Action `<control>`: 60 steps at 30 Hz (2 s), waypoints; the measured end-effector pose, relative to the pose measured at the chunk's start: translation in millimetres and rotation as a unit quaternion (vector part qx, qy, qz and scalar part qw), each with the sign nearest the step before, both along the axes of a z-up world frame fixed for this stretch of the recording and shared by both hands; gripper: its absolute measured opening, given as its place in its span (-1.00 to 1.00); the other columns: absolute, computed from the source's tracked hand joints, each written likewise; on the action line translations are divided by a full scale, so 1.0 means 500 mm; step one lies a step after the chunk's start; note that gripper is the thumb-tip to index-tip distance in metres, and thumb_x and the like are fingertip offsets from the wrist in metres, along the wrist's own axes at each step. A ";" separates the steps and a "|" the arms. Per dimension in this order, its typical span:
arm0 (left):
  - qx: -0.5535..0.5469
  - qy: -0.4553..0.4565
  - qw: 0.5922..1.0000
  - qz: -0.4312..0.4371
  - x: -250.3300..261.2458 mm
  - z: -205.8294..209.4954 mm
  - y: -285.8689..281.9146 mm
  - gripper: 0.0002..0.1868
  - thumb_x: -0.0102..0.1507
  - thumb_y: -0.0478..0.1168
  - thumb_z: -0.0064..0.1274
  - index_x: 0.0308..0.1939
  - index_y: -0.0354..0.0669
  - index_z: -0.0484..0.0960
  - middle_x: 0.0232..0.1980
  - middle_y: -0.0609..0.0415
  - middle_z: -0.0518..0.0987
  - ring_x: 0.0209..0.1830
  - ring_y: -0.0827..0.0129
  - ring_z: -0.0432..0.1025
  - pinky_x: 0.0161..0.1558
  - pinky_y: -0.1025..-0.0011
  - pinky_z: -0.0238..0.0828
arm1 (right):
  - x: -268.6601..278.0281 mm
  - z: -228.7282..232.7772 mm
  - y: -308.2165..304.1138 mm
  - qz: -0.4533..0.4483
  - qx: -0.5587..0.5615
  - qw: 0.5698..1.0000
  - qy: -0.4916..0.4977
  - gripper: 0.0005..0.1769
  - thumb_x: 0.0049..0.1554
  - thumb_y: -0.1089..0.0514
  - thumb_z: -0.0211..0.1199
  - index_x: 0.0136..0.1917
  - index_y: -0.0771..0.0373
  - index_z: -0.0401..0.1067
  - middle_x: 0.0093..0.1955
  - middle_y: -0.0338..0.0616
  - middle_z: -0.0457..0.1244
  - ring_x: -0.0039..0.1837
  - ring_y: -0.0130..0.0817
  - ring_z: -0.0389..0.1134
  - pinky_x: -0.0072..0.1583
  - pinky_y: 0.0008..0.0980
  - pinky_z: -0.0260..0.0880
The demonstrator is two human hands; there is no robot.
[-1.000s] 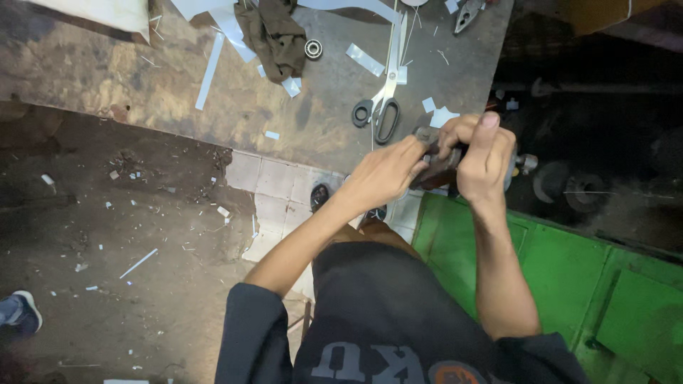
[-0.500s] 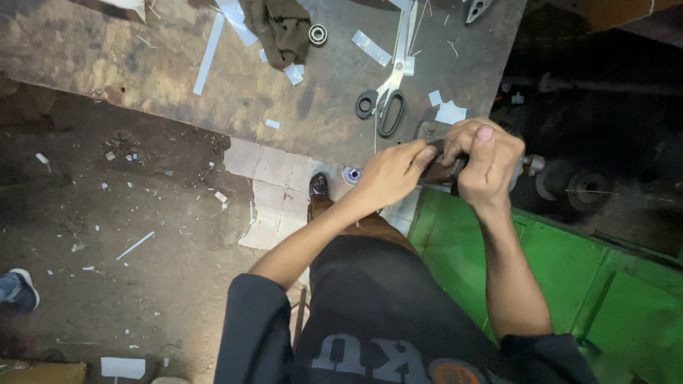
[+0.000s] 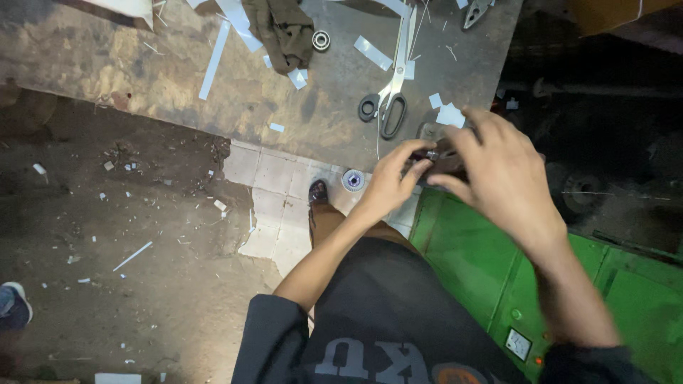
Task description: The person winds copper wire onto a cylindrical core using a rotating machine, then removes the coil and secures it with string. They cut the string with scissors and place the finished coil on the workbench.
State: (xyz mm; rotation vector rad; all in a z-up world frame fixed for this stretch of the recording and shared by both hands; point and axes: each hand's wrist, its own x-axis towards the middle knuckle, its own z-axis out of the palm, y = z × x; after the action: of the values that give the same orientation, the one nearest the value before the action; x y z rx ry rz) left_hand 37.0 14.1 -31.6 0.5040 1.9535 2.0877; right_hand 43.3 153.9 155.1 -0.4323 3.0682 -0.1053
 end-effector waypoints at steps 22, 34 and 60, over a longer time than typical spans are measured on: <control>0.052 0.091 0.993 -0.059 -0.042 -0.014 -0.021 -0.64 0.38 -0.35 0.08 0.25 -0.22 0.45 0.16 -0.12 0.60 0.15 -0.03 0.55 0.11 0.23 0.52 | 0.016 0.042 -0.151 0.247 0.594 0.752 -0.146 -0.10 0.08 -0.16 0.00 0.58 0.30 0.08 0.53 0.32 0.07 0.54 0.26 0.03 0.46 0.30 -0.15; 0.063 0.089 0.993 -0.054 -0.069 -0.005 -0.093 -0.66 0.45 -0.25 0.04 0.30 -0.17 0.50 0.17 -0.07 0.56 0.17 0.12 0.49 0.17 0.31 0.45 | 0.016 0.021 -0.126 0.221 0.545 0.799 -0.122 -0.05 -0.05 -0.45 0.18 0.42 0.15 0.20 0.47 0.24 0.13 0.52 0.10 0.06 0.41 0.31 -0.08; 0.130 -0.131 0.982 -0.027 -0.017 -0.054 0.006 -0.74 0.47 -0.14 -0.04 0.09 -0.23 0.62 0.01 -0.02 0.65 -0.05 0.38 0.56 -0.13 0.44 0.60 | 0.020 0.018 -0.094 0.233 0.477 0.844 -0.075 -0.01 -0.15 -0.46 0.29 0.40 0.09 0.28 0.48 0.17 0.17 0.50 0.03 0.10 0.45 0.17 -0.05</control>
State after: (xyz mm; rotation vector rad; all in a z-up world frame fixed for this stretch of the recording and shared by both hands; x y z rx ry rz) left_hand 28.7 17.3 -58.4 0.3058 1.5178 2.2578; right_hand 53.4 107.0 163.9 -0.9557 2.3274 1.2464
